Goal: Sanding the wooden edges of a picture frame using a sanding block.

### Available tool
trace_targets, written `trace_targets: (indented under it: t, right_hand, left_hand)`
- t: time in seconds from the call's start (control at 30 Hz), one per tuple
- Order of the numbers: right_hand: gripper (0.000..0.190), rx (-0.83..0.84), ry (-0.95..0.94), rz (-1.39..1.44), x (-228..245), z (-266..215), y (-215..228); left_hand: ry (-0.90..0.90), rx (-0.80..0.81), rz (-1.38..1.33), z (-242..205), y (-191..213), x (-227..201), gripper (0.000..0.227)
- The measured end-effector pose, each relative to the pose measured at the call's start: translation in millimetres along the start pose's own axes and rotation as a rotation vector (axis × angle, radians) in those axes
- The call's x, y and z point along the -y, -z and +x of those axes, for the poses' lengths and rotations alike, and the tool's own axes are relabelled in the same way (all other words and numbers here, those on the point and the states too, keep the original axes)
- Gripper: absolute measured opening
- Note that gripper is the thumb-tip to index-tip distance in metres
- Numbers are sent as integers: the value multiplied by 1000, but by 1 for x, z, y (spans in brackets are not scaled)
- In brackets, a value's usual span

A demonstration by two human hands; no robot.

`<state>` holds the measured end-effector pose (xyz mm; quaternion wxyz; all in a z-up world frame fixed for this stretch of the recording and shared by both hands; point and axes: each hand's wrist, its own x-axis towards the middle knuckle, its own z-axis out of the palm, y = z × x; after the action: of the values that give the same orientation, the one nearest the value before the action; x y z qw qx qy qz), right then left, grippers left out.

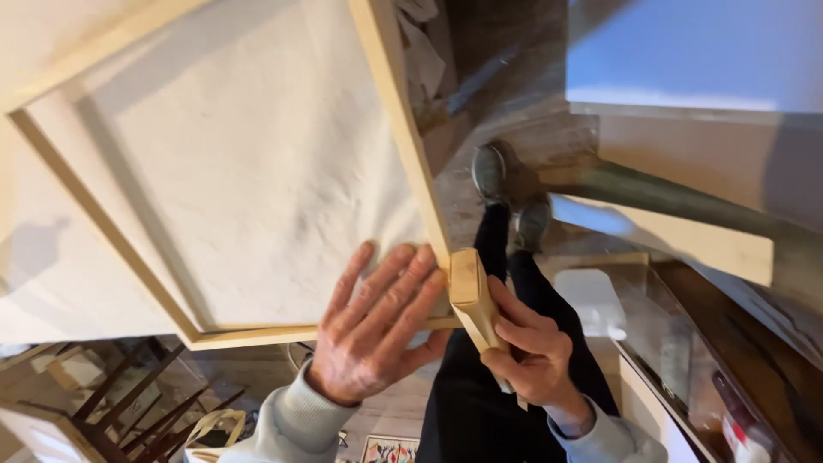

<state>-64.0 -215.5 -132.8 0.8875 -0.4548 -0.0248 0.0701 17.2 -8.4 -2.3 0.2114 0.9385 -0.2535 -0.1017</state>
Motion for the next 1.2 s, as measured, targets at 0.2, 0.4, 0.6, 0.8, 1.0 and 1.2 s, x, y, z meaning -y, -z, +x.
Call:
trace_targets:
  t: [0.2, 0.4, 0.6, 0.8, 1.0, 1.2]
  right_hand:
    - [50, 60, 61, -175, -10, 155, -5]
    - [51, 76, -110, -378, 5, -14, 20]
    - [46, -420, -477, 178, 34, -216, 78]
    - [53, -482, -220, 85, 52, -172, 102]
    - [53, -538, -239, 12, 60, -166, 94]
    - [52, -540, -240, -56, 61, -165, 97]
  left_hand:
    - [-19, 8, 5, 2, -3, -5, 52]
    - [-20, 0, -3, 3, 1, -9, 52]
    - [-141, 112, 55, 12, 13, -14, 54]
    - [-315, 256, 286, 40, 22, -24, 32]
    - [-525, 378, 306, 45, 24, -26, 21]
    - [-633, 260, 399, 86, 33, 26, 48]
